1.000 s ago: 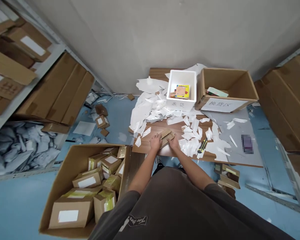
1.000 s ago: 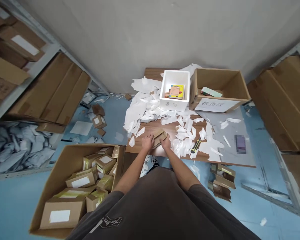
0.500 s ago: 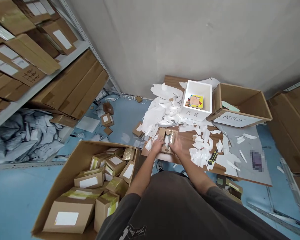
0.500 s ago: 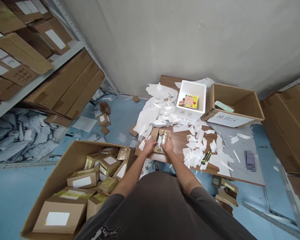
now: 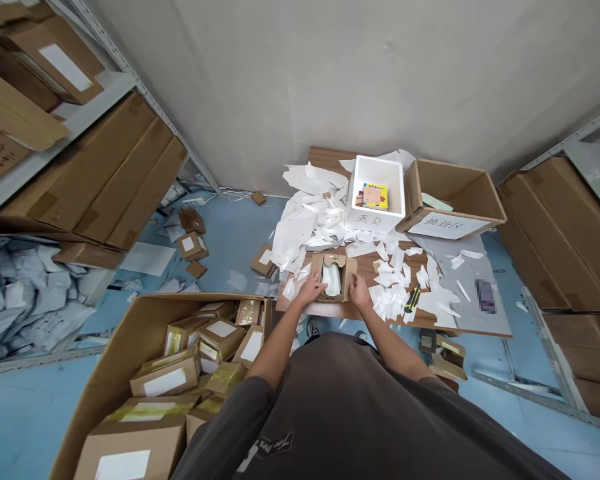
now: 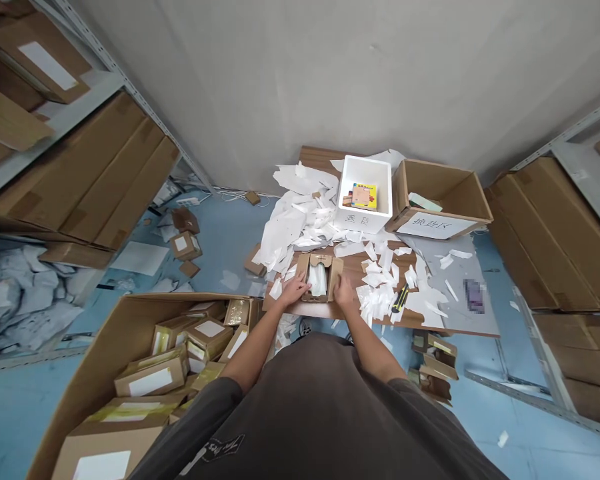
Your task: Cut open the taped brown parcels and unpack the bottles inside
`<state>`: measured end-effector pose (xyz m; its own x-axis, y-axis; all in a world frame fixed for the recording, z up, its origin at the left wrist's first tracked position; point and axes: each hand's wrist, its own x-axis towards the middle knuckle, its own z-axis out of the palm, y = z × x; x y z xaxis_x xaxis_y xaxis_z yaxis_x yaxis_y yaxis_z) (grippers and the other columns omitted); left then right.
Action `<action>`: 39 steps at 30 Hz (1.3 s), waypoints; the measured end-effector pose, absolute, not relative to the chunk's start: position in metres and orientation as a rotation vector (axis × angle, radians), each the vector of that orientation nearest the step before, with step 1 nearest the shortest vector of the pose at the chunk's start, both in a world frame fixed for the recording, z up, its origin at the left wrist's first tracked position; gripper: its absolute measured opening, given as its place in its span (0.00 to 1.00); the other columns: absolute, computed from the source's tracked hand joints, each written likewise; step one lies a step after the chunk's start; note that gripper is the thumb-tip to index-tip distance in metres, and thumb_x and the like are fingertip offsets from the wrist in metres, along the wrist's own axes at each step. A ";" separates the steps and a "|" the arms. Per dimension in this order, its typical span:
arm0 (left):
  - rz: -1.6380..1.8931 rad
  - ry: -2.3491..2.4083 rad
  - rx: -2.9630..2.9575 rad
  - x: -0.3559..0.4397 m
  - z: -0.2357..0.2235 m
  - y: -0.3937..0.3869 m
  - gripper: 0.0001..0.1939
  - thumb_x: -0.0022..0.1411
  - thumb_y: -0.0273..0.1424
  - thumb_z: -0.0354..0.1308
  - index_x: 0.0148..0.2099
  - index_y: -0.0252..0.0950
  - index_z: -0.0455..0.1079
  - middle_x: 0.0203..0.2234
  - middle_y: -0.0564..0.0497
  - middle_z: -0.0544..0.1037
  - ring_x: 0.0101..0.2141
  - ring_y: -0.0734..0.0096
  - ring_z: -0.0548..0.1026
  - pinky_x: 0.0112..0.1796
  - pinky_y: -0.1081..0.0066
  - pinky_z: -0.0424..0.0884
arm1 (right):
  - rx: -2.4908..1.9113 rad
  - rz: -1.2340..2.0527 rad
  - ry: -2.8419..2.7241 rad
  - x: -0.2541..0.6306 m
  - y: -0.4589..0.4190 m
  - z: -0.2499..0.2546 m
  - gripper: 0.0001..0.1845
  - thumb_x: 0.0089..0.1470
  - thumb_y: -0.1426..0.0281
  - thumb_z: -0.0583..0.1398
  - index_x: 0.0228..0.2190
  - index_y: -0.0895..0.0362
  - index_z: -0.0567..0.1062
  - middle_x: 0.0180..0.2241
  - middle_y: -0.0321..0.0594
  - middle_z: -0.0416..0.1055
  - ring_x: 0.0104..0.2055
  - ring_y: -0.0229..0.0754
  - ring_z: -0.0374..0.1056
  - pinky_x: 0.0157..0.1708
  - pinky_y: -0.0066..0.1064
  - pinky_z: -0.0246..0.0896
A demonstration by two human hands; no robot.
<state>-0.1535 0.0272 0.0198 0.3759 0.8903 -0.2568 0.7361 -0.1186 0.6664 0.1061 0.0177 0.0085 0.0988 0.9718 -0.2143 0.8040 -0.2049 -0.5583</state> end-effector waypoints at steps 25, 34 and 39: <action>0.426 1.605 1.998 -0.127 -0.001 -0.032 0.06 0.68 0.35 0.70 0.39 0.39 0.82 0.75 0.45 0.64 0.77 0.45 0.53 0.74 0.43 0.52 | -1.730 0.747 -2.392 0.045 0.130 0.043 0.59 0.47 0.82 0.57 0.79 0.61 0.48 0.81 0.51 0.42 0.74 0.60 0.59 0.70 0.50 0.59; 0.486 1.669 2.044 -0.131 0.007 -0.047 0.07 0.70 0.34 0.66 0.47 0.41 0.84 0.72 0.44 0.70 0.75 0.45 0.58 0.74 0.40 0.51 | -1.882 0.818 -2.295 0.020 0.073 0.016 0.35 0.61 0.71 0.62 0.68 0.59 0.70 0.65 0.60 0.68 0.65 0.59 0.68 0.65 0.44 0.64; 0.476 1.699 2.010 -0.141 0.005 -0.059 0.07 0.71 0.34 0.64 0.45 0.41 0.84 0.71 0.44 0.70 0.75 0.45 0.58 0.74 0.39 0.52 | -2.244 1.019 -2.047 -0.021 0.084 -0.004 0.57 0.51 0.67 0.73 0.75 0.62 0.57 0.70 0.73 0.59 0.68 0.69 0.66 0.62 0.53 0.67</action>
